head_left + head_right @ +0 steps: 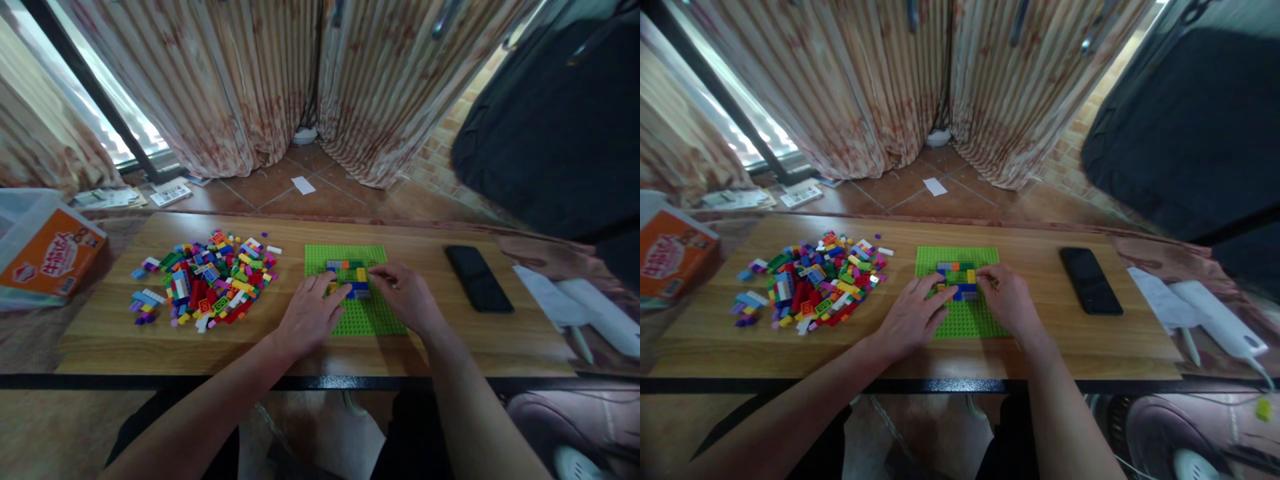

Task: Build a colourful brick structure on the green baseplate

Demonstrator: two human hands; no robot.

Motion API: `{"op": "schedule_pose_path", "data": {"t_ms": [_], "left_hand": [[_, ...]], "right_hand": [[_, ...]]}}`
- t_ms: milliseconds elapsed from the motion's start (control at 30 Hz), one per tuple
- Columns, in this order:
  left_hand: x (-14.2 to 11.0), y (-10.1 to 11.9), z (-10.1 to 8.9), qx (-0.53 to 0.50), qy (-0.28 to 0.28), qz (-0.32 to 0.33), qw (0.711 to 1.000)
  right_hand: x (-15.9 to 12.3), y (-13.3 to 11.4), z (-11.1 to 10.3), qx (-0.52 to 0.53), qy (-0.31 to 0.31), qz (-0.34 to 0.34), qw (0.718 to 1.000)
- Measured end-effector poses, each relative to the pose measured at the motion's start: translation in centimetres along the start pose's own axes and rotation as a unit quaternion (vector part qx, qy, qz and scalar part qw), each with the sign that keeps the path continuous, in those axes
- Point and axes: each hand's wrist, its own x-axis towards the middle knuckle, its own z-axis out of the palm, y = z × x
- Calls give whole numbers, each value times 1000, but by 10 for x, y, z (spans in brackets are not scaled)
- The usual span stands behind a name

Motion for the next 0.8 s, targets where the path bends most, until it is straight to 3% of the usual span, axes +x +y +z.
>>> {"op": "schedule_pose_path", "data": {"t_ms": [267, 433, 800], "left_hand": [[-1, 4, 6, 61, -27, -7, 998], [0, 4, 6, 74, -29, -9, 997], [4, 13, 5, 116, -59, -34, 991]], "right_hand": [[-1, -13, 10, 8, -35, 50, 998], [0, -17, 15, 3, -52, 35, 998], [6, -22, 23, -37, -37, 85, 995]]}}
